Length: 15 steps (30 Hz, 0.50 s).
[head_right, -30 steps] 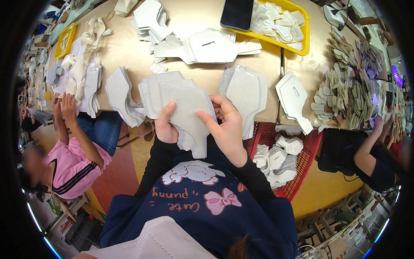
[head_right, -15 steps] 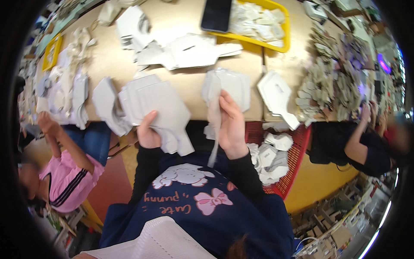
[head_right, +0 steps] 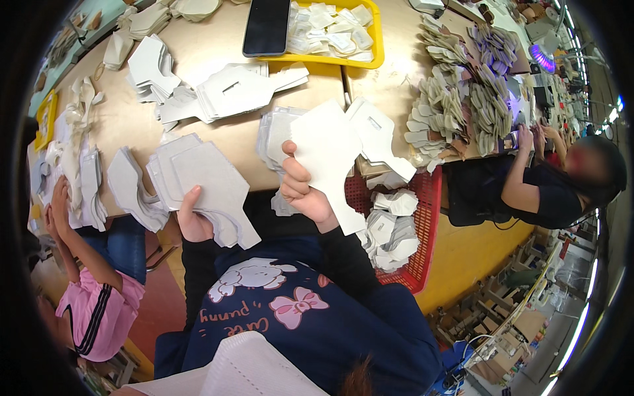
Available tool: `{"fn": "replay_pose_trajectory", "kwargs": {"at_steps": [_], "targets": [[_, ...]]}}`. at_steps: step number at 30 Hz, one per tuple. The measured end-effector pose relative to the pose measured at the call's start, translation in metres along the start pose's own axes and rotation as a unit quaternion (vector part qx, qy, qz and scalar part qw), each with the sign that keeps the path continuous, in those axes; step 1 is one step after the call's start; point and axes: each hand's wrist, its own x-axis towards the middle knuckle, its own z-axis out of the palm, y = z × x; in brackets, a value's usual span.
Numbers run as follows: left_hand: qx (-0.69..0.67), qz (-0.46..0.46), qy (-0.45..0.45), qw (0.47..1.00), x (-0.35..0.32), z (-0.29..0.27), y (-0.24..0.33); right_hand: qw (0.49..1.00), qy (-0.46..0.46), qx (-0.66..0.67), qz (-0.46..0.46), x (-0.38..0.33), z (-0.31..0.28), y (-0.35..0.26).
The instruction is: The person folds white fabric pieces by hand, aligns edges, and stacks them into neat piles on the table. The person also picks up and transfers stacks of folded pieces to a yellow tray and a red basket.
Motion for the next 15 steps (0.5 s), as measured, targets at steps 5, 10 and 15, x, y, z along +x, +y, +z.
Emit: {"fn": "replay_pose_trajectory", "kwargs": {"at_steps": [5, 10, 15], "targets": [[-0.012, 0.007, 0.006, 1.000, 0.001, -0.002, 0.000, 0.989, -0.001, -0.145, -0.008, 0.002, 0.008, -0.001], [0.006, 0.009, -0.002, 1.000, 0.001, 0.000, -0.003, 0.736, 0.251, -0.569, -0.269, 0.004, 0.016, 0.013], [-0.004, -0.012, -0.023, 1.000, 0.000, 0.005, -0.006, 0.608, 0.235, -0.657, -0.379, 0.009, 0.016, 0.017]]}}
